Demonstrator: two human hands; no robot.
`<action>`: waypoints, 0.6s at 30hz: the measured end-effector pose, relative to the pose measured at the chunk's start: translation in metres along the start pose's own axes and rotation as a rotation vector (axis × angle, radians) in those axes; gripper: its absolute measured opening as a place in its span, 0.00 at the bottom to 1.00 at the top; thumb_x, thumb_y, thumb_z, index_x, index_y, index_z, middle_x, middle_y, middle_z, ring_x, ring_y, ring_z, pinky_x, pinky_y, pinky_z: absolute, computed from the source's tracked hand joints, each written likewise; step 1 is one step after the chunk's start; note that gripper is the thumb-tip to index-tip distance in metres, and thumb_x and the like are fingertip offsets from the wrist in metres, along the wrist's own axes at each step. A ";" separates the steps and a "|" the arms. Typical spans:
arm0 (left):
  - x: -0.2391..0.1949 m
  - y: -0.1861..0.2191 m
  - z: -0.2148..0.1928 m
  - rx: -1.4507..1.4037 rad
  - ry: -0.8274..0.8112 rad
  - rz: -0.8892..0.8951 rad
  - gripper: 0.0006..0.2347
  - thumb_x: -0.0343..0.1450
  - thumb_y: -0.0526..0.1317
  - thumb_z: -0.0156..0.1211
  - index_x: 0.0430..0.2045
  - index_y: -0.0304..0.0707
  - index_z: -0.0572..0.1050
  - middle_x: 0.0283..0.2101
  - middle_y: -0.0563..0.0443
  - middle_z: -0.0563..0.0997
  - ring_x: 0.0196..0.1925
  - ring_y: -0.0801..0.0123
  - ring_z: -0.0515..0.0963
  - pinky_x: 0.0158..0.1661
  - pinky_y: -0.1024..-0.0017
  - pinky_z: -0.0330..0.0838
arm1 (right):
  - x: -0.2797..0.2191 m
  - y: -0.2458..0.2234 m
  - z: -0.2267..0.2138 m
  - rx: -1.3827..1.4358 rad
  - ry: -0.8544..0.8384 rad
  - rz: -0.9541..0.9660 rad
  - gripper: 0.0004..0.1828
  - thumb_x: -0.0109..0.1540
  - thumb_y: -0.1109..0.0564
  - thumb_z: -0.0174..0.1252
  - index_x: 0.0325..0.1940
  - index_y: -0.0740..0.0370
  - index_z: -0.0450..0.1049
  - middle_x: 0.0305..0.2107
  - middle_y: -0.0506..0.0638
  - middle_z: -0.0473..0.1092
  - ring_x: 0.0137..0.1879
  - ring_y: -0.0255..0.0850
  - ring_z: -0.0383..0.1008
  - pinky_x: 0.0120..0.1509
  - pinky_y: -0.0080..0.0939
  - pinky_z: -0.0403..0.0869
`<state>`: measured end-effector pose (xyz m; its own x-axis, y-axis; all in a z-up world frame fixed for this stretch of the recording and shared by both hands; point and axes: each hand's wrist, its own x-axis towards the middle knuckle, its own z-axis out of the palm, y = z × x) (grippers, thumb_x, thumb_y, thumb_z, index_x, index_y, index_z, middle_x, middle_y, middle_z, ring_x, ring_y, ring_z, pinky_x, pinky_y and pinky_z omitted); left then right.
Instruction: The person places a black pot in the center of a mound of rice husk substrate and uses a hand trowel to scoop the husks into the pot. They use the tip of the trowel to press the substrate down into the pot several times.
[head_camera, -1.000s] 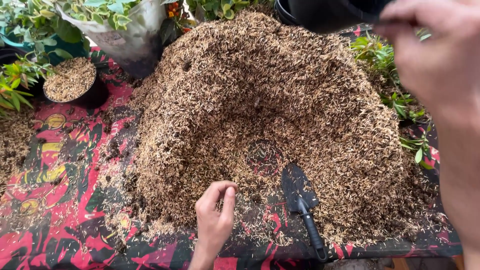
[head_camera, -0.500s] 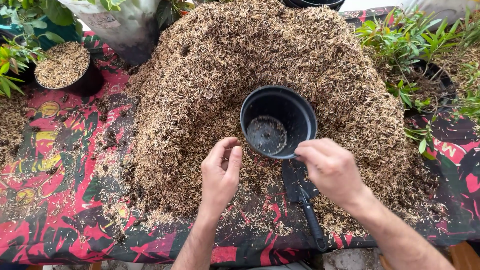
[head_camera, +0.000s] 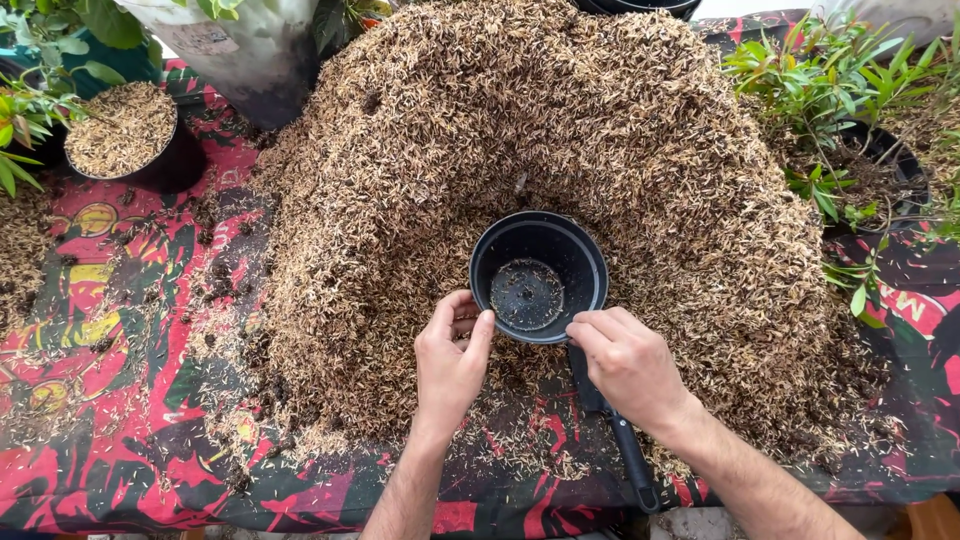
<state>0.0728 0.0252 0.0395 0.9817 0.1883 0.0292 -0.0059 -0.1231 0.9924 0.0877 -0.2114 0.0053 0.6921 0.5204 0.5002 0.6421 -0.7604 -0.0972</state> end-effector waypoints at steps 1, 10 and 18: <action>0.001 -0.002 0.000 0.002 -0.001 -0.009 0.14 0.72 0.33 0.59 0.50 0.24 0.73 0.43 0.28 0.82 0.42 0.49 0.87 0.34 0.62 0.87 | -0.002 0.001 0.004 -0.004 -0.003 -0.005 0.06 0.65 0.61 0.56 0.38 0.52 0.77 0.34 0.44 0.74 0.42 0.40 0.78 0.48 0.36 0.77; 0.004 -0.017 -0.002 0.069 0.021 -0.004 0.14 0.73 0.35 0.59 0.52 0.27 0.73 0.42 0.31 0.83 0.41 0.50 0.88 0.31 0.63 0.87 | 0.006 -0.007 -0.002 0.008 0.001 -0.012 0.05 0.66 0.61 0.56 0.39 0.55 0.77 0.35 0.46 0.74 0.43 0.41 0.77 0.49 0.37 0.77; -0.026 0.027 -0.010 0.150 0.076 0.177 0.13 0.74 0.38 0.53 0.51 0.35 0.71 0.44 0.47 0.80 0.38 0.70 0.79 0.33 0.75 0.79 | 0.019 -0.044 -0.081 0.459 0.030 0.236 0.13 0.62 0.61 0.62 0.51 0.63 0.78 0.47 0.54 0.78 0.50 0.42 0.81 0.60 0.39 0.78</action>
<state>0.0451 0.0271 0.0663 0.9506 0.2234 0.2156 -0.1424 -0.3033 0.9422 0.0458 -0.1991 0.0891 0.8302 0.3383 0.4430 0.5526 -0.6037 -0.5746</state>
